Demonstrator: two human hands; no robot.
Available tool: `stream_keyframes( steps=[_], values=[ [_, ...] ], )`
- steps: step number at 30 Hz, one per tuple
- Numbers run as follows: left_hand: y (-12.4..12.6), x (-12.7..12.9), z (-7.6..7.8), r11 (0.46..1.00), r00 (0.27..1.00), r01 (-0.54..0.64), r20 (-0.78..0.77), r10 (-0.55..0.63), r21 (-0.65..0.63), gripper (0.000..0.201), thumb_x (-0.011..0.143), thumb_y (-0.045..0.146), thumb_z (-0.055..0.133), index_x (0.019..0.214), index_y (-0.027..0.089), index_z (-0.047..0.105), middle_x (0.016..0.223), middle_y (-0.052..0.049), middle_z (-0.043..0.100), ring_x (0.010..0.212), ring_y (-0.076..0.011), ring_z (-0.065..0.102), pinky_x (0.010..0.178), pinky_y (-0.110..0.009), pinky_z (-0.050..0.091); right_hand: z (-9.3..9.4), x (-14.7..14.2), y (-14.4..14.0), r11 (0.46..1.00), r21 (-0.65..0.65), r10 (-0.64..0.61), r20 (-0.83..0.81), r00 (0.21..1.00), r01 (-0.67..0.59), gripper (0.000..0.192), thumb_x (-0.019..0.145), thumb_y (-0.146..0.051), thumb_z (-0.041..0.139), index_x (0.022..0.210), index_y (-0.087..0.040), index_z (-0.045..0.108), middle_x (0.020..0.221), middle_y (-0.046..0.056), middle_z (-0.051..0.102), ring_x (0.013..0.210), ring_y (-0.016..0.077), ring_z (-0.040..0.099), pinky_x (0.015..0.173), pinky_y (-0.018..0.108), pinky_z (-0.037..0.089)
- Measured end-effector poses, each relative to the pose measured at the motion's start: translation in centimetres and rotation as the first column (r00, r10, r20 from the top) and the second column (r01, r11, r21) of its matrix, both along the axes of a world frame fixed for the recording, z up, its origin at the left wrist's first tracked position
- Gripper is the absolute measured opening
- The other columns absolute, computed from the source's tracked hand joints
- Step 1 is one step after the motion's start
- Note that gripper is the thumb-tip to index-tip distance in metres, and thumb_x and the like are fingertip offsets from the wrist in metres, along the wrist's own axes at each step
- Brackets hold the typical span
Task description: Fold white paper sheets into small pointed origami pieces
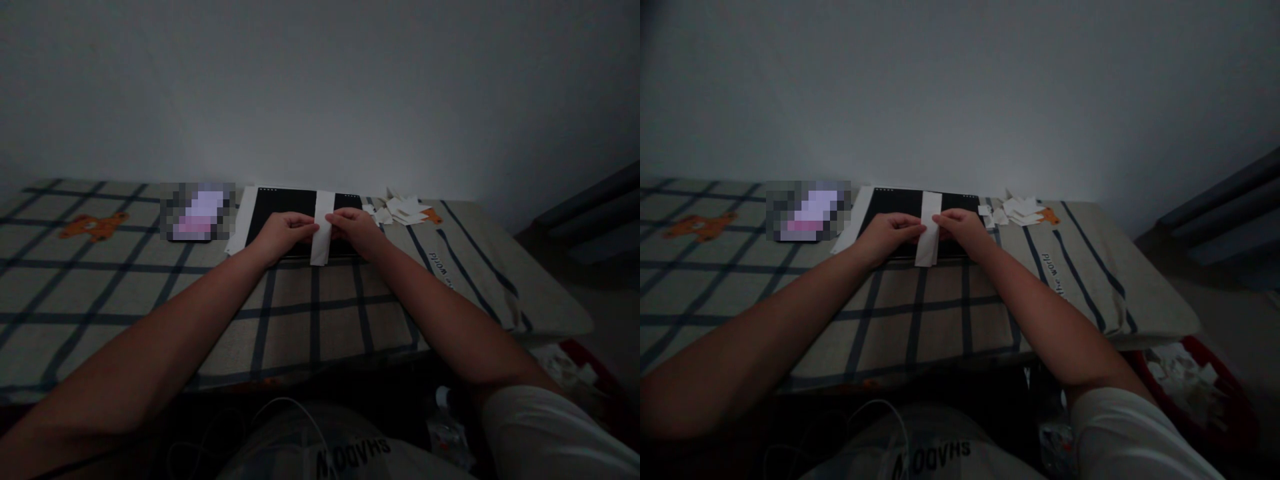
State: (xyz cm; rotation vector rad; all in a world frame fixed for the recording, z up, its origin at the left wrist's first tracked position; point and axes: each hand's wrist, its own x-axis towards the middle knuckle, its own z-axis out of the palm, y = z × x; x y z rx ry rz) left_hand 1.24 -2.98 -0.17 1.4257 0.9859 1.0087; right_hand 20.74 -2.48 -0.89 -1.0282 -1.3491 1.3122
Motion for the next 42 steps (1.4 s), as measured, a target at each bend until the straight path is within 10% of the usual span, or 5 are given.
stream_keyframes(
  steps=[42],
  values=[
    [0.02, 0.01, 0.28, 0.996, 0.998, -0.056, 0.025, 0.058, -0.076, 0.025, 0.067, 0.031, 0.087, 0.083, 0.014, 0.078, 0.078, -0.005, 0.076, 0.074, -0.015, 0.069, 0.083, -0.033, 0.059, 0.01, 0.28, 0.07, 0.986, 0.131, -0.11, 0.08, 0.991, 0.099, 0.028, 0.074, -0.045, 0.079, 0.078, -0.019, 0.07, 0.069, -0.001, 0.069, 0.063, 0.012, 0.063, 0.064, 0.027, 0.054]
  ],
)
